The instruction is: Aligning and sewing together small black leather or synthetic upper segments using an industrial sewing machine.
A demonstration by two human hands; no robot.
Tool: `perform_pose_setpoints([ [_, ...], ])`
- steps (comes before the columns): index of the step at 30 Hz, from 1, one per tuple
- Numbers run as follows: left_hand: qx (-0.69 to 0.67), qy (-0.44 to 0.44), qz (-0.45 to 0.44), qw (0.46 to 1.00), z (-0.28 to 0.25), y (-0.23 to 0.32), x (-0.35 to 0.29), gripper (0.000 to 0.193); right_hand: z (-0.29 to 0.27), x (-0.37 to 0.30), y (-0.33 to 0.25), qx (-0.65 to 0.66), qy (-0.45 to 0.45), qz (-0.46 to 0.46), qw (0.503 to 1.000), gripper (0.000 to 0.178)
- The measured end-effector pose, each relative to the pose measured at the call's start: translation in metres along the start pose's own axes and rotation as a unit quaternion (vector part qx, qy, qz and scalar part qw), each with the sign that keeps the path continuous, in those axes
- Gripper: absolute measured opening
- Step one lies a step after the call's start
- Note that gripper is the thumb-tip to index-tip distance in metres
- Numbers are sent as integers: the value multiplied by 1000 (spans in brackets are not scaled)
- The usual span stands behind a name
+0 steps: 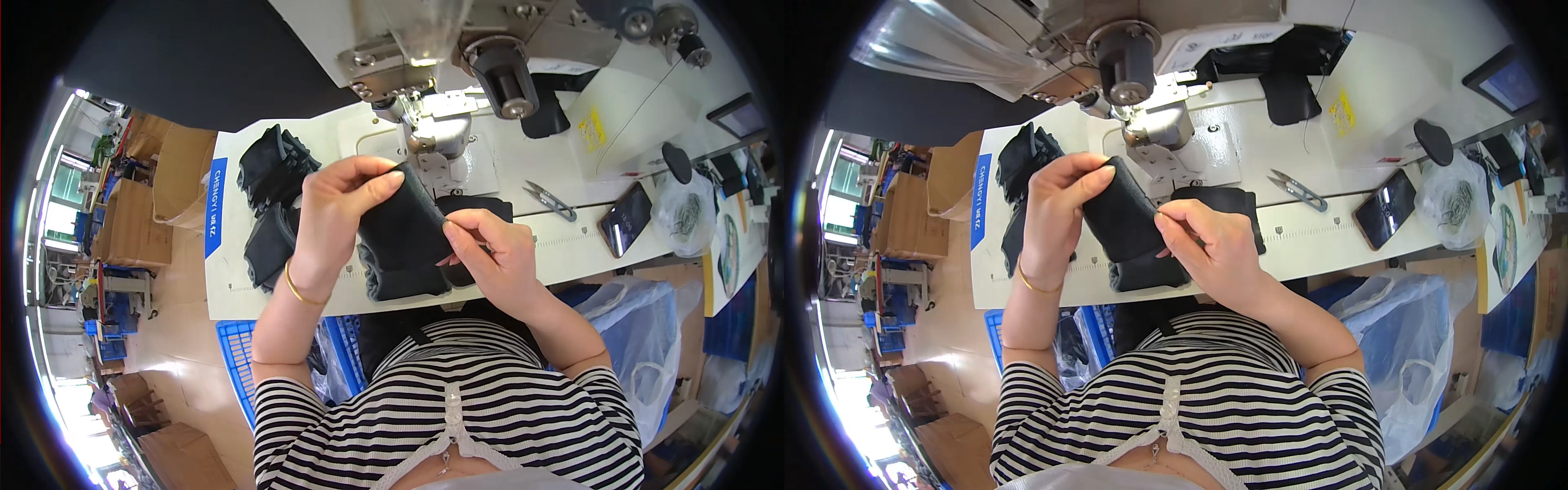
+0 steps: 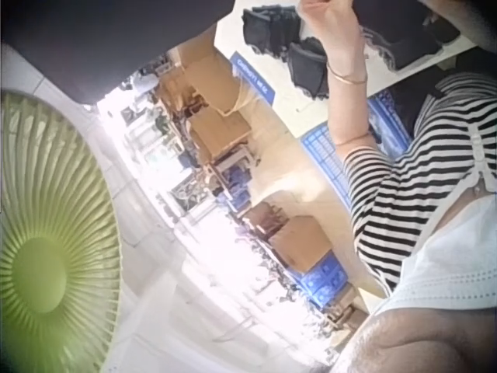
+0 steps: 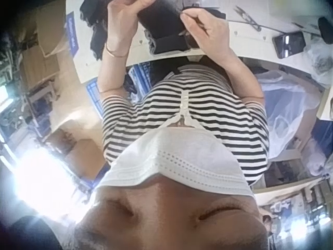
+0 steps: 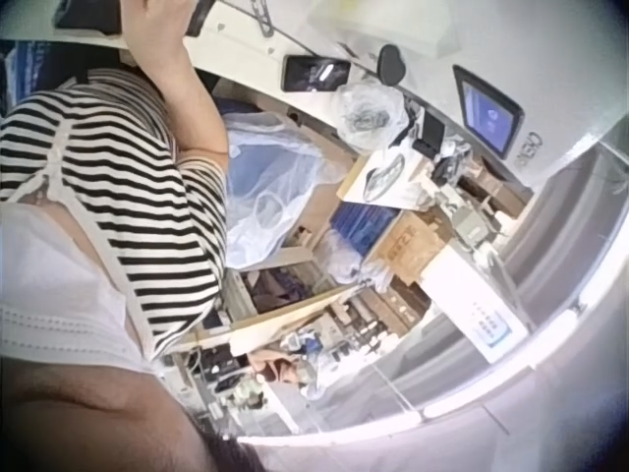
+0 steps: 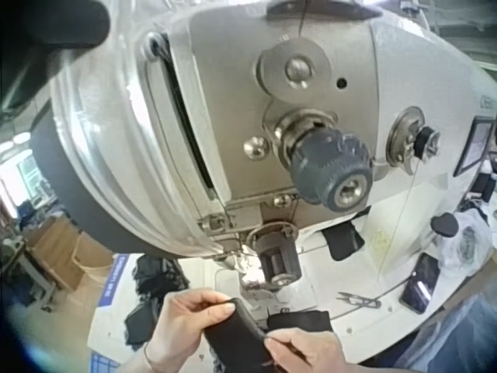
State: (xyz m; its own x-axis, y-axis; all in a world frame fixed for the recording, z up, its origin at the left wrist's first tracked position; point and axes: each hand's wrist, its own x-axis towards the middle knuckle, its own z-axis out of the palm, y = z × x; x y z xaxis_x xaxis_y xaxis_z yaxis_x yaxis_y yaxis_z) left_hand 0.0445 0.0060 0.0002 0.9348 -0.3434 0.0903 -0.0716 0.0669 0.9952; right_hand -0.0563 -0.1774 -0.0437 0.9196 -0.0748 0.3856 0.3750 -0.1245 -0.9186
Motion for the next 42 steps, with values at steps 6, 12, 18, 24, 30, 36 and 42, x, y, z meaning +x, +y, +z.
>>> perform_pose_setpoints([
  [6, -60, -63, -101, 991, -4, 11, 37, 13, 0, 16, -4, 101, 22, 87, 991, 17],
  [12, -69, -58, -132, 987, 1, 21, 56, 9, -3, 29, -10, 128, 31, 101, 986, 19],
  [18, -84, -61, -172, 980, 1, 30, 60, 9, -2, 34, -10, 135, 22, 102, 985, 20],
  [24, -82, -60, -184, 978, 2, 34, 60, 8, -1, 31, -8, 151, 31, 100, 983, 21],
  [30, -60, -53, -186, 979, 0, 32, 63, 12, 0, 29, -6, 159, 32, 104, 981, 21],
  [36, -40, -70, -131, 988, -6, 27, 72, 12, 1, 35, -5, 148, 34, 105, 983, 21],
  [42, -27, -104, -151, 983, -10, 25, 71, 13, 0, 29, -8, 122, 28, 103, 987, 20],
])
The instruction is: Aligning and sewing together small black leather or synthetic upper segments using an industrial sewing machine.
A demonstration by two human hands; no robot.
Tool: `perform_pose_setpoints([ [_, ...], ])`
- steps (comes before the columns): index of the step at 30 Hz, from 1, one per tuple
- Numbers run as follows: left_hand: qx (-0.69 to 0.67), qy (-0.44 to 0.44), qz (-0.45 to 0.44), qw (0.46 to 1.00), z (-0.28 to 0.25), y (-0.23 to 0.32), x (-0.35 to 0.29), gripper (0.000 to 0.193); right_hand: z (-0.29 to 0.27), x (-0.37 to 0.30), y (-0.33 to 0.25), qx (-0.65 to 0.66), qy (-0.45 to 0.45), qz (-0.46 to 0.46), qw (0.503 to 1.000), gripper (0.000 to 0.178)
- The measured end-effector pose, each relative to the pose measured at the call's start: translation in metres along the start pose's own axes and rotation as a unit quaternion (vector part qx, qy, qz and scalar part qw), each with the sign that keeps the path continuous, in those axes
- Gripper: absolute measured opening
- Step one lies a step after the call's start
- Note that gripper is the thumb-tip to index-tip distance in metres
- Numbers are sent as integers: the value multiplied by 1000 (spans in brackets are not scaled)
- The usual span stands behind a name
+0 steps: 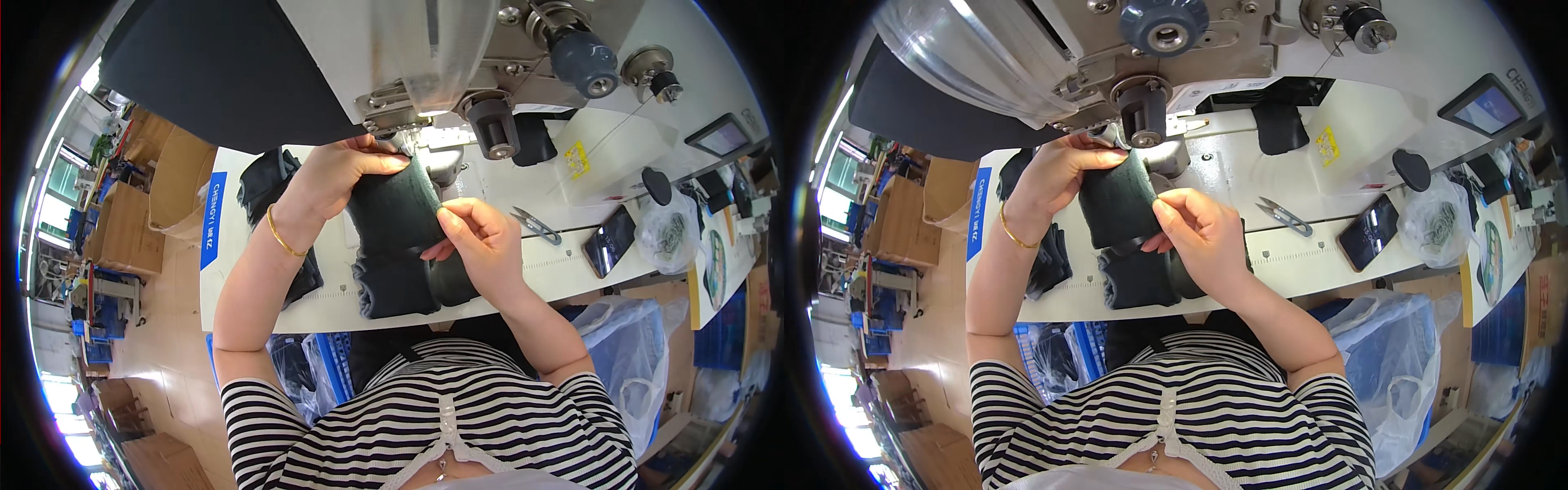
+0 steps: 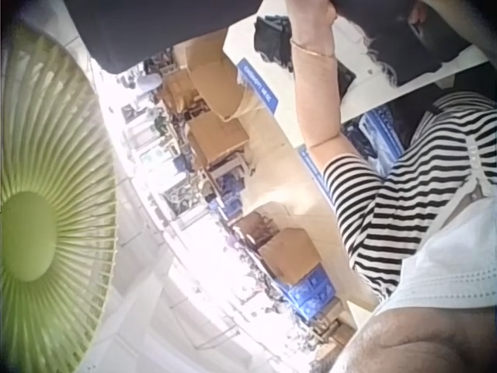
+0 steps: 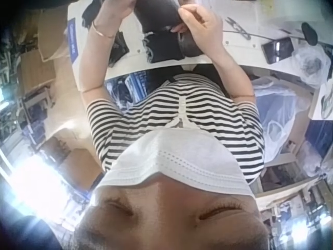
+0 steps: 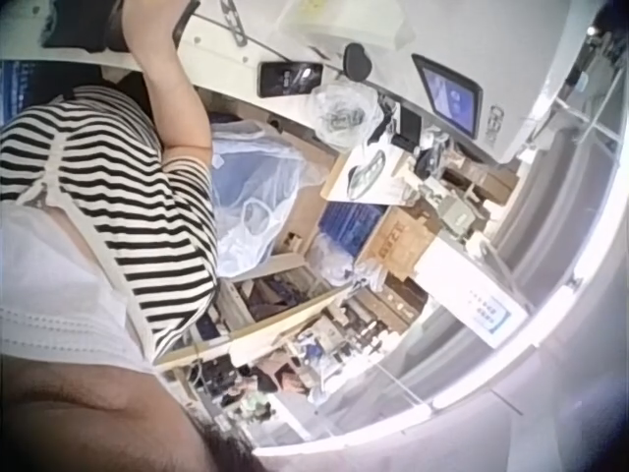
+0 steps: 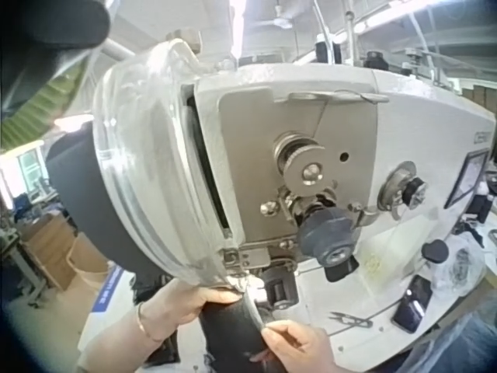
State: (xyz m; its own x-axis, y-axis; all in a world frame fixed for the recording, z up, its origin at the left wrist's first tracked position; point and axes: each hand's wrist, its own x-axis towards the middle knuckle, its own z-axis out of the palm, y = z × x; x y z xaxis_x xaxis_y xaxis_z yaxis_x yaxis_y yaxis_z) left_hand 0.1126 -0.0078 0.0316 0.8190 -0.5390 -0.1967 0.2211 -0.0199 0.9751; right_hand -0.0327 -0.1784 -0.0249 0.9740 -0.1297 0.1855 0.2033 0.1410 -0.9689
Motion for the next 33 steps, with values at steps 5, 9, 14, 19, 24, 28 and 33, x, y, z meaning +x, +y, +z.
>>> perform_pose_setpoints([
  [5, 41, -30, 27, 998, -7, -2, 1, 15, -4, -5, 0, 22, -32, 34, 999, 19],
  [9, 90, -76, 26, 993, -6, 4, 0, 18, -5, -4, -1, 32, -41, 52, 997, 20],
  [14, 33, -25, 7, 999, -6, 3, 6, 13, -4, -2, -6, 20, -40, 36, 998, 19],
  [19, 31, -27, -20, 999, 2, 14, 5, 18, -1, 3, -4, 11, -34, 28, 999, 19],
  [24, 38, -17, -65, 997, -17, 11, 20, 26, 4, 8, -2, 16, -31, 22, 999, 18],
  [28, 31, -34, 5, 999, -11, 19, 17, 36, 6, 12, 1, 25, -29, 15, 999, 18],
  [33, 37, 16, 90, 995, -15, 8, 26, 40, 6, 18, 0, 28, -28, -4, 999, 19],
])
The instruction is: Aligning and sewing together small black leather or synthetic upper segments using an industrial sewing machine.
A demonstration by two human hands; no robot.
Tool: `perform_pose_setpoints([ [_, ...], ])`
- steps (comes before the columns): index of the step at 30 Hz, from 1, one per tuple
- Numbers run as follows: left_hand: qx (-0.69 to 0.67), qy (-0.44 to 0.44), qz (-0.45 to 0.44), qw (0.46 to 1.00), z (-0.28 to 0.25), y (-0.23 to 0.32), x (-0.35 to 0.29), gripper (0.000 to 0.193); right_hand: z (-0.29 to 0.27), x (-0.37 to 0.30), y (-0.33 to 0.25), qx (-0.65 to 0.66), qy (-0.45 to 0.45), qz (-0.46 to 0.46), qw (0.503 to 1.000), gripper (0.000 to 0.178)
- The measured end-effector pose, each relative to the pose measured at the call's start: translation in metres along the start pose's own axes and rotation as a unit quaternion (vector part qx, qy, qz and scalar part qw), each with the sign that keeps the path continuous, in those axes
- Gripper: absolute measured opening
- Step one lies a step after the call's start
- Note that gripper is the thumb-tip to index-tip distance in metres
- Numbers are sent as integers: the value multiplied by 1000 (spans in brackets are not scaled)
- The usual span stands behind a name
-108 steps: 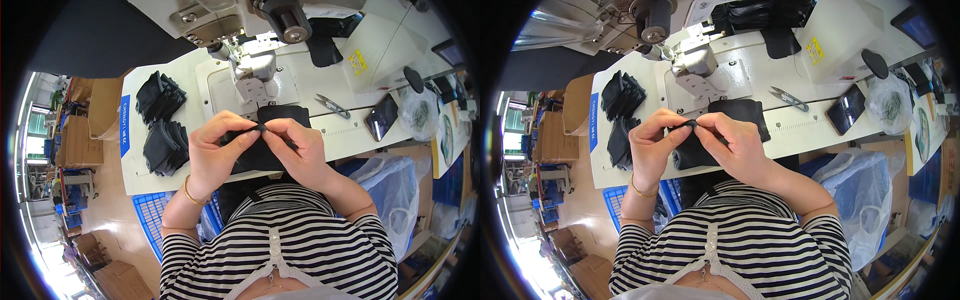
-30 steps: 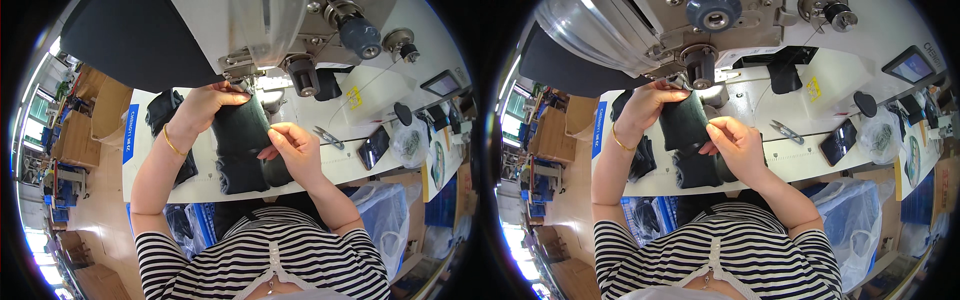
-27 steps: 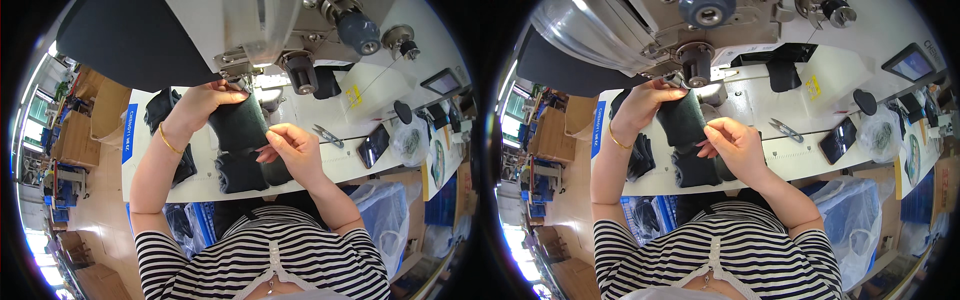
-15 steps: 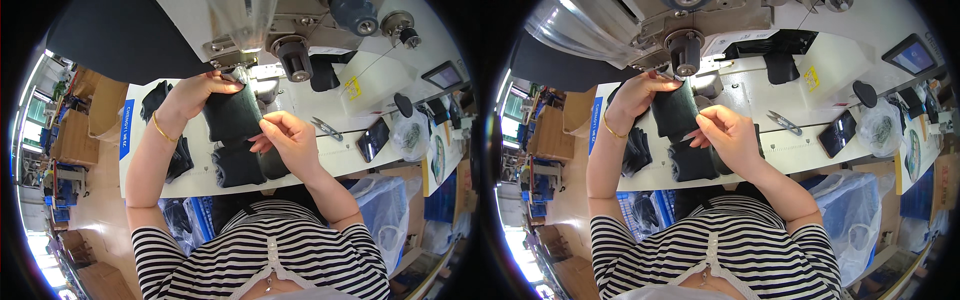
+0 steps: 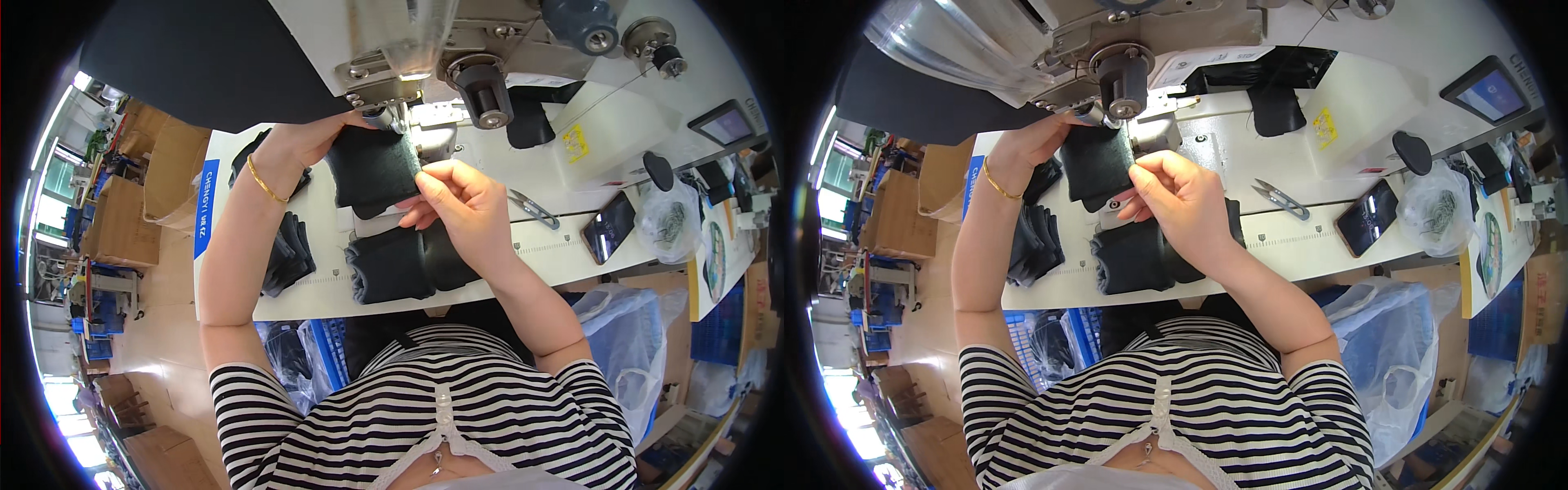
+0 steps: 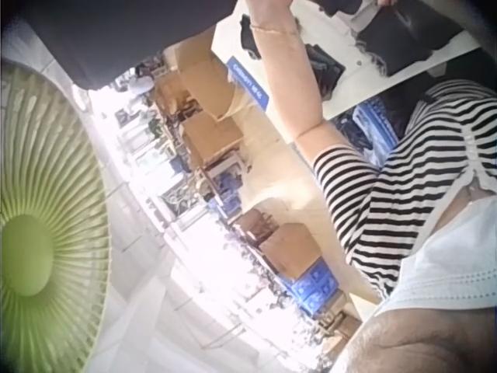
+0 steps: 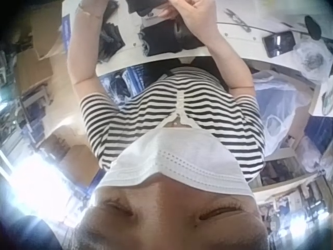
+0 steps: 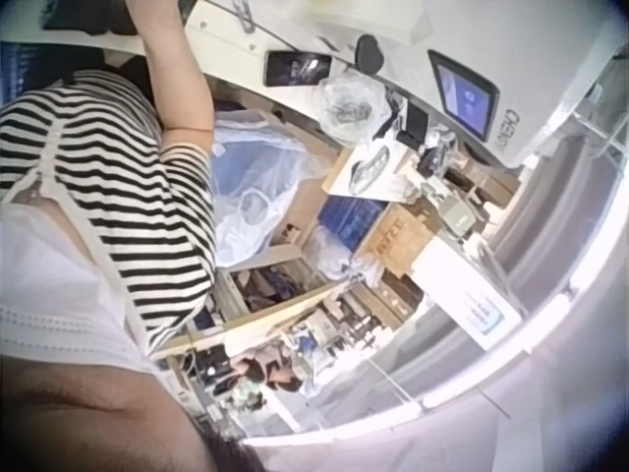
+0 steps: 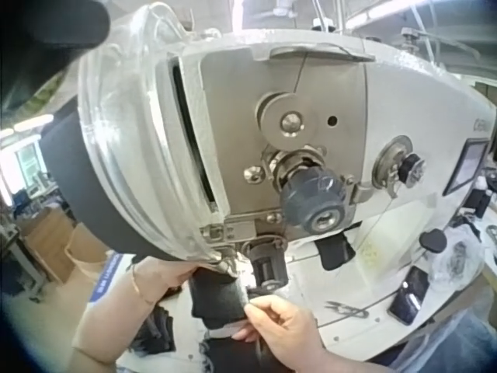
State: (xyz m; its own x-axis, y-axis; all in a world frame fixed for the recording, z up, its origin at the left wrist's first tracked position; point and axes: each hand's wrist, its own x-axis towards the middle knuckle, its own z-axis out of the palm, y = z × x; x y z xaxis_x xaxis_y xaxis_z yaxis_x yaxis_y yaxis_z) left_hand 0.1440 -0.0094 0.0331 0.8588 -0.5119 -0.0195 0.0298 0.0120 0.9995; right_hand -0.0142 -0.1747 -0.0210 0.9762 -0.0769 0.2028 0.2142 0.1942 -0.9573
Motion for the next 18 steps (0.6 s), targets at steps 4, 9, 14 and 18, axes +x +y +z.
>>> perform_pose_setpoints([
  [4, -69, -55, 48, 995, -22, -11, 10, 36, -1, 6, 0, 6, 3, 7, 1000, 20],
  [9, -68, -189, 24, 979, -46, -3, 24, 41, 2, 13, 1, -11, -1, 3, 1000, 21],
  [14, 440, 105, 78, 888, 6, 3, -1, 37, 5, 14, -1, -6, 36, 4, 999, 17],
  [18, 409, 210, 367, 809, 33, -41, -54, 37, 4, 15, -3, 1, 36, 16, 999, 16],
])
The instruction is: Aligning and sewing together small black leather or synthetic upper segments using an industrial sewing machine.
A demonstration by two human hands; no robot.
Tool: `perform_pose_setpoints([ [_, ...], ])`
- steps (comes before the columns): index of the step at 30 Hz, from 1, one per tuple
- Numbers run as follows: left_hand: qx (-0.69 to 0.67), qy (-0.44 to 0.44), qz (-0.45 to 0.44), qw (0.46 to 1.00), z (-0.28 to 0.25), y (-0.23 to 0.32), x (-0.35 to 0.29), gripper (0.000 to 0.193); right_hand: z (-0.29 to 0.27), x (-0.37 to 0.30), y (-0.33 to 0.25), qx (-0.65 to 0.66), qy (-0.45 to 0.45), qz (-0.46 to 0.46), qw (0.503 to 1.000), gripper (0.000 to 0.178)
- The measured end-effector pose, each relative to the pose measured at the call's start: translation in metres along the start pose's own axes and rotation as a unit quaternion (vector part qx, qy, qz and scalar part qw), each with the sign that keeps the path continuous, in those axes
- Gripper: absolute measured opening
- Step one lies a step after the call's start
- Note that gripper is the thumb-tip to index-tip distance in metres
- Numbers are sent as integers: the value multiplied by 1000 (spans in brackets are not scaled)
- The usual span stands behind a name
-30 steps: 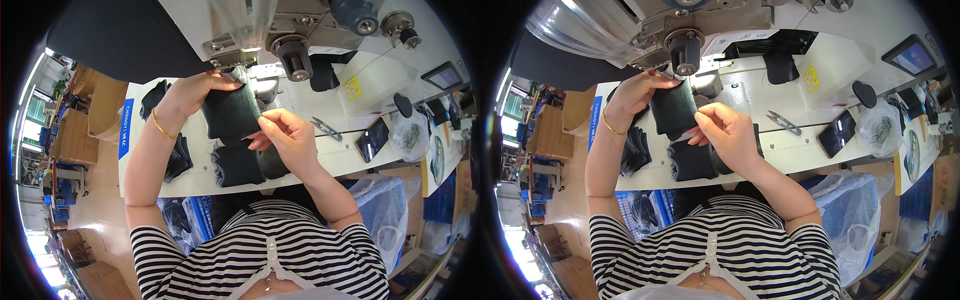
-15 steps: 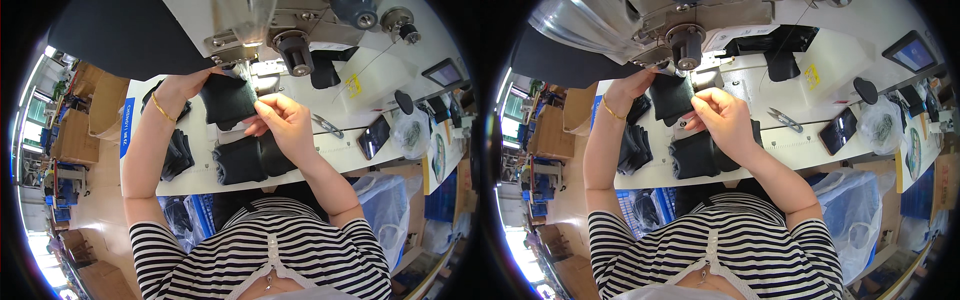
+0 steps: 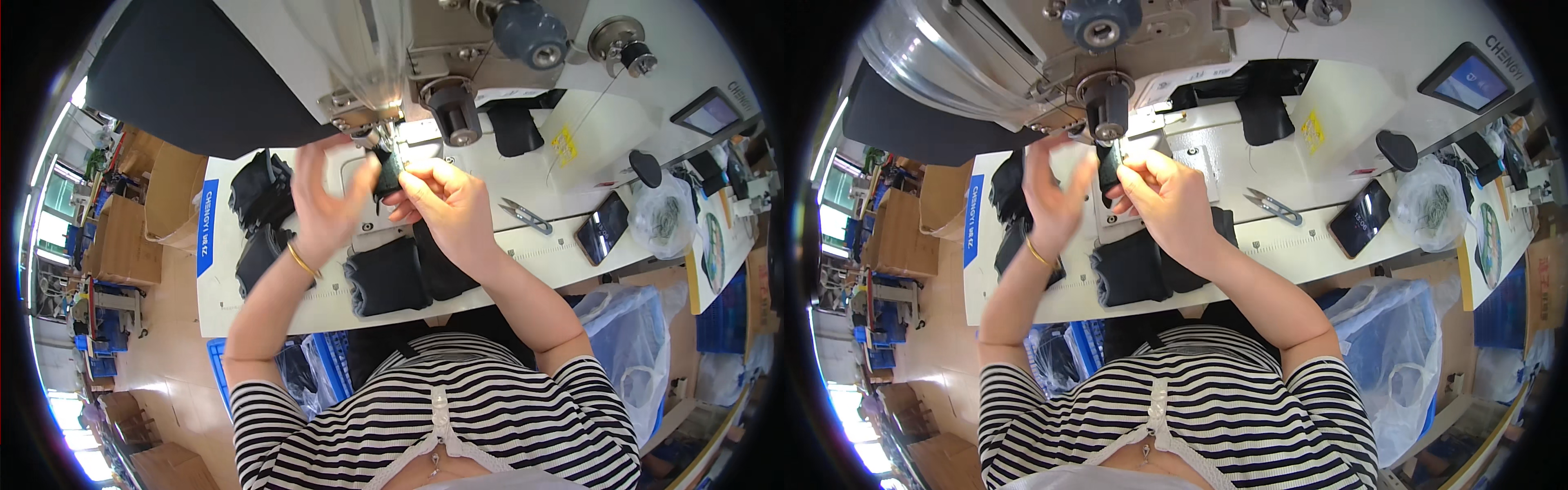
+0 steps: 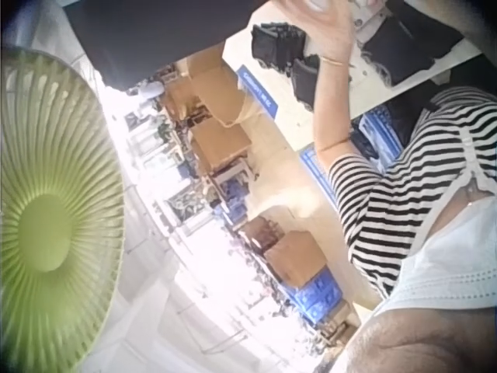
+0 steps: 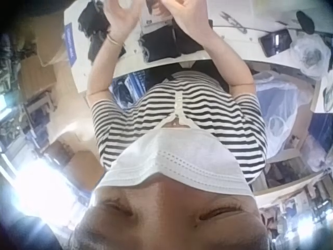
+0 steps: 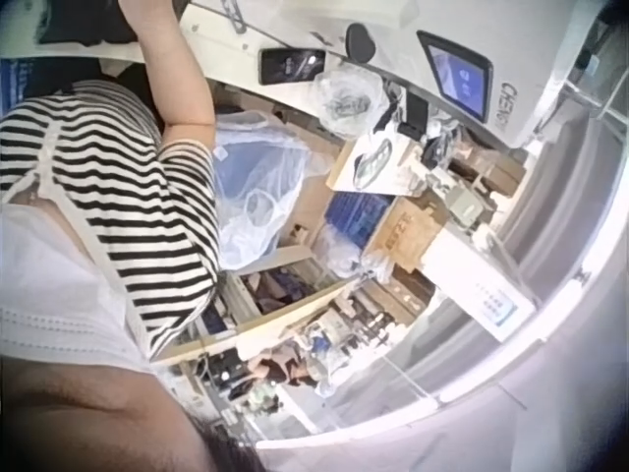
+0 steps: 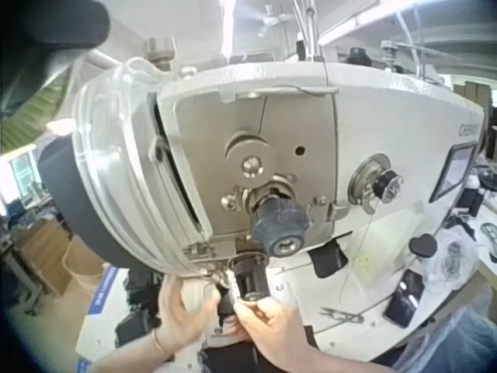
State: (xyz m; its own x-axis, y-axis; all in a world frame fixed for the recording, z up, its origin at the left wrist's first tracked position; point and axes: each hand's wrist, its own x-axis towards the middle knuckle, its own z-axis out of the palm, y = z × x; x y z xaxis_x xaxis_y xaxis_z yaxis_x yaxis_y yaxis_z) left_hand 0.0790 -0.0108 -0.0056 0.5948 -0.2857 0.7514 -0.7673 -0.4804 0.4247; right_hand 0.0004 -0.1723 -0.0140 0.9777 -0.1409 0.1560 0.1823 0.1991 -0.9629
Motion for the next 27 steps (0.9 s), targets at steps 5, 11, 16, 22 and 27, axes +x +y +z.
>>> perform_pose_setpoints([
  [5, -74, -33, 60, 995, 3, 5, -20, 44, -2, -4, 8, -41, 1, -80, 996, 19],
  [11, -117, -99, 6, 988, -7, 15, -6, 42, -8, -6, 3, -202, 1, -141, 969, 22],
  [16, -124, -113, 1, 986, -10, 11, -5, 43, -8, -3, 5, -170, -19, -131, 977, 21],
  [22, -157, -117, -35, 980, -10, 5, -4, 45, -7, -4, 5, -151, -26, -122, 981, 19],
  [27, -162, -122, -16, 979, -9, 1, -2, 44, -7, -4, -3, -155, -44, -91, 983, 19],
])
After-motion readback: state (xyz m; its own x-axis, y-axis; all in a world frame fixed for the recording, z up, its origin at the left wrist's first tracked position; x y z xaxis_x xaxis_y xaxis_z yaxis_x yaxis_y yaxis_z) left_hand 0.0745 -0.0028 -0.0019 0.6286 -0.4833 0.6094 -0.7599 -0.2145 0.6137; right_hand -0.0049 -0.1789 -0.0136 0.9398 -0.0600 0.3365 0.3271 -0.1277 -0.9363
